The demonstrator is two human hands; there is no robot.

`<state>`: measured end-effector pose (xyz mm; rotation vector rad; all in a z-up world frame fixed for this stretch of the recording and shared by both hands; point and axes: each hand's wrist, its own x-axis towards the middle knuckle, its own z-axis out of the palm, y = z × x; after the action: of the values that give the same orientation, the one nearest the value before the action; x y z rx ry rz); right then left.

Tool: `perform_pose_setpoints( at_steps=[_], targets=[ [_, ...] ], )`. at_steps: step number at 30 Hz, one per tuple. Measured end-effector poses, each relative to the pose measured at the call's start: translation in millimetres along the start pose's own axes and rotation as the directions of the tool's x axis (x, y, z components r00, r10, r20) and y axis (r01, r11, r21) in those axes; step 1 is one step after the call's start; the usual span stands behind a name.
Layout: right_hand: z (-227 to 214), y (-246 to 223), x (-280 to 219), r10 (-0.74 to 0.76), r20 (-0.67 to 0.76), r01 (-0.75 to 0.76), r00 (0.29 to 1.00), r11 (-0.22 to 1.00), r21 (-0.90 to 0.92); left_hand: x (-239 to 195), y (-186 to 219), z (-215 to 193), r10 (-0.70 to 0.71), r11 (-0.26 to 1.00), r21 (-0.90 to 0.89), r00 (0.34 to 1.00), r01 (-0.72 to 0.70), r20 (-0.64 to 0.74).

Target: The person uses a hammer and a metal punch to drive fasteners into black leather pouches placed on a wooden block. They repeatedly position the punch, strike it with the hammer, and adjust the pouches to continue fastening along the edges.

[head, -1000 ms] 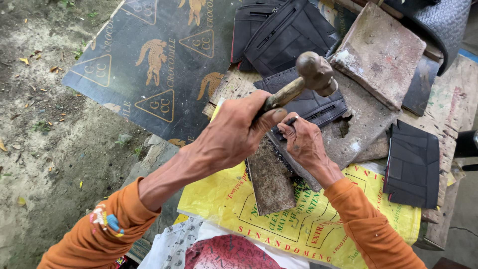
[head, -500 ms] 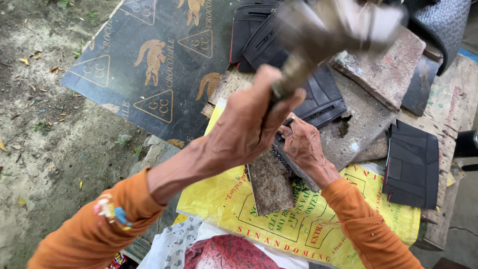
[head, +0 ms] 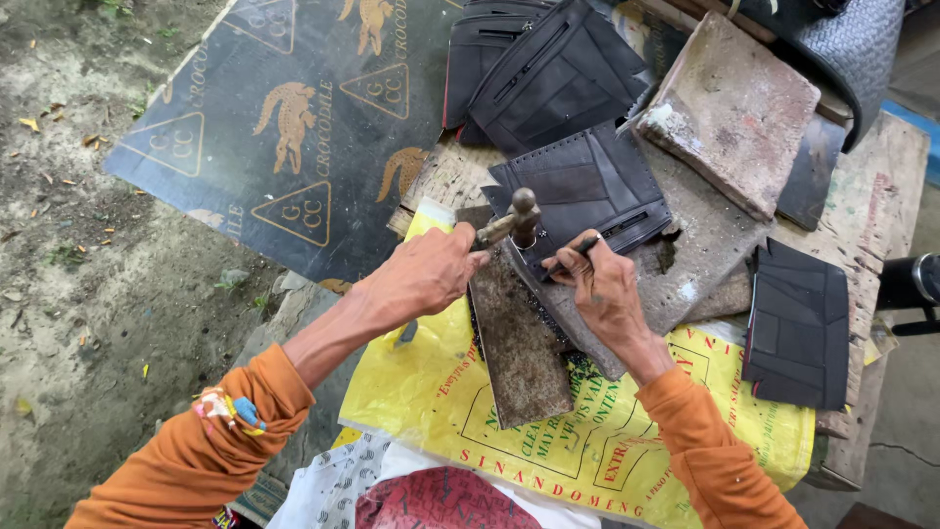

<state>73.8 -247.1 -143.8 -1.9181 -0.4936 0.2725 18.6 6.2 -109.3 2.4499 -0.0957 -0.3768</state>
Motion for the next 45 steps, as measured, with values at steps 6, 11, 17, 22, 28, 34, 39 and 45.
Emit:
perform_pose_setpoints(
  at_steps=[6,11,17,22,28,34,39,45],
  targets=[
    [2.1,-3.6,-2.1,-0.021,0.006,0.021,1.000,0.999,-0.025,-0.1,-6.1,6.5,0.016,1.000,0.016,0.999,-0.015,-0.040],
    [4.0,-1.2,-1.4,-0.019,-0.003,0.019,1.000,1.000,0.007,-1.3,-7.8,7.8,0.051,0.998,0.024,0.997,-0.050,-0.061],
    [5.2,-4.9,-1.1,-0.092,0.012,0.093,0.996,0.992,-0.088,-2.6,-9.3,6.9,0.076,0.997,0.012,0.994,-0.075,-0.079],
    [4.2,-12.7,-2.1,-0.221,0.040,0.224,0.974,0.932,-0.286,-3.1,-8.0,5.5,0.057,0.998,0.000,0.996,-0.057,-0.064],
    [6.0,-18.9,-3.7,-0.278,0.068,0.283,0.958,0.883,-0.376,-3.4,-4.2,1.8,0.064,0.998,0.002,0.996,-0.064,-0.062],
    [7.2,-12.5,-1.3,-0.218,0.031,0.216,0.975,0.917,-0.336,-1.3,-1.9,0.9,0.018,1.000,0.001,0.999,-0.018,-0.036],
    [7.7,-7.8,-1.1,-0.204,0.010,0.200,0.979,0.947,-0.251,-1.6,-4.2,2.4,0.025,1.000,0.003,0.999,-0.025,-0.042],
    [10.7,-11.1,-6.1,-0.307,0.032,0.290,0.951,0.853,-0.433,-5.9,9.5,-13.8,0.020,1.000,-0.008,0.999,-0.021,-0.026]
  ],
)
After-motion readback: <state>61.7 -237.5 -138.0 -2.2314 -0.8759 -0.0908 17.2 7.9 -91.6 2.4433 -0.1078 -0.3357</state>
